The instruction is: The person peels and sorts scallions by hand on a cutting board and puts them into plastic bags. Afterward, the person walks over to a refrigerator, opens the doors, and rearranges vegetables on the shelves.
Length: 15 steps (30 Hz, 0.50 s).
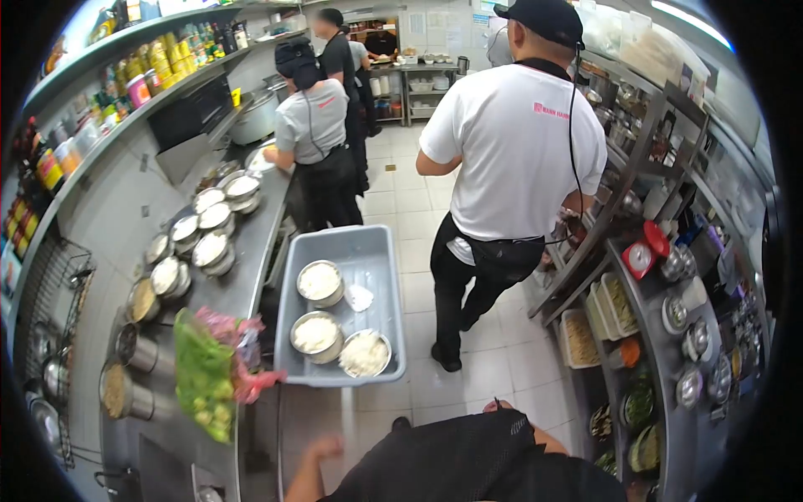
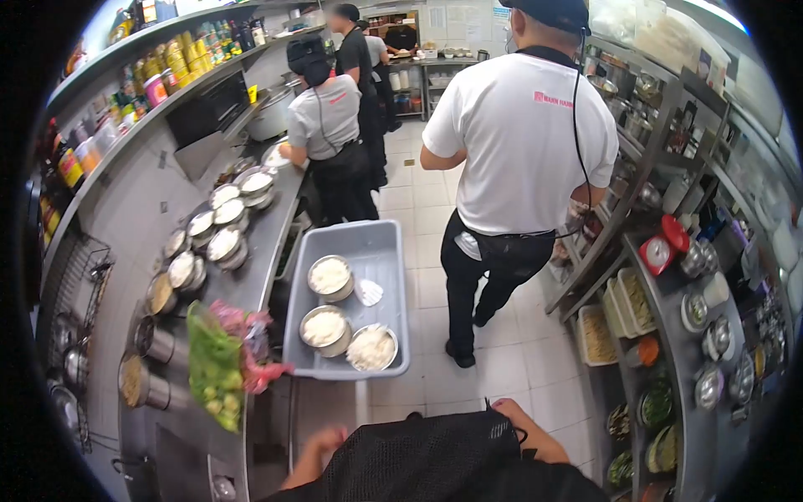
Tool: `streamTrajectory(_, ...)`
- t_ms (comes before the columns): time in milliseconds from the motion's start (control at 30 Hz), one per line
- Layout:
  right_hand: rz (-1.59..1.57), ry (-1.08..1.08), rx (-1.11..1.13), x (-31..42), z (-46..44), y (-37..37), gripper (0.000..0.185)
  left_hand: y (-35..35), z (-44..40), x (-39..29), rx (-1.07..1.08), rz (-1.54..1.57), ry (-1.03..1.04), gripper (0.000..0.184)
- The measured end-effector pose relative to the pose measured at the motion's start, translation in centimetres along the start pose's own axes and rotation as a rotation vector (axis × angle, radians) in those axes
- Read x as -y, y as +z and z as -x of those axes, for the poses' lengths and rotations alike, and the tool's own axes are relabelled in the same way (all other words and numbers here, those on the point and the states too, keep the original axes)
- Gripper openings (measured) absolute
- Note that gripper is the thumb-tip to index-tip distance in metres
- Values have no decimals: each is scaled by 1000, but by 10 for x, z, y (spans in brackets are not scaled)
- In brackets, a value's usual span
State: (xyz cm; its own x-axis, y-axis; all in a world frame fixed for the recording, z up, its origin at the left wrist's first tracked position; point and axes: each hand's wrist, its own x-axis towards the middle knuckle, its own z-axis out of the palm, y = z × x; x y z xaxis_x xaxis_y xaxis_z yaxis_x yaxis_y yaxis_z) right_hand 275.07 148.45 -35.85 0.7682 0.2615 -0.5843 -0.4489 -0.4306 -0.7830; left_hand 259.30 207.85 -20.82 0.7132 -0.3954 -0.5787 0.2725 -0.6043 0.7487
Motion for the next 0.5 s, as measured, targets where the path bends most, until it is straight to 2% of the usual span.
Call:
streamTrajectory(33,38,52,-119,55,43,-13,21,-57,-37,-59,-97,494,-110,5)
streamTrajectory(67,69,108,-225,100,70,-14,22,-120,-68,-123,-45,326,103,7)
streamTrajectory(100,105,177,-243,99,65,-23,22,-171,-87,-203,-125,374,259,9)
streamTrajectory(133,127,206,-245,94,59,-33,21,-213,-117,-247,-145,461,282,20)
streamTrajectory(200,175,260,-243,78,37,-56,21,-280,-179,-318,-381,287,256,20)
streamTrajectory(233,204,286,-242,66,25,-69,21,-298,-213,-340,-620,-37,304,24)
streamTrajectory(267,234,317,-237,55,13,-83,21,-302,-222,-383,-828,-315,235,24)
streamTrajectory(333,286,358,-225,41,-12,-114,21,-309,-270,-398,-907,-684,354,22)
streamTrajectory(400,325,400,-212,34,-37,-147,21,-297,-302,-392,-624,-245,381,19)
streamTrajectory(500,321,397,-209,31,-92,-198,20,-251,-318,-341,-533,-364,114,15)
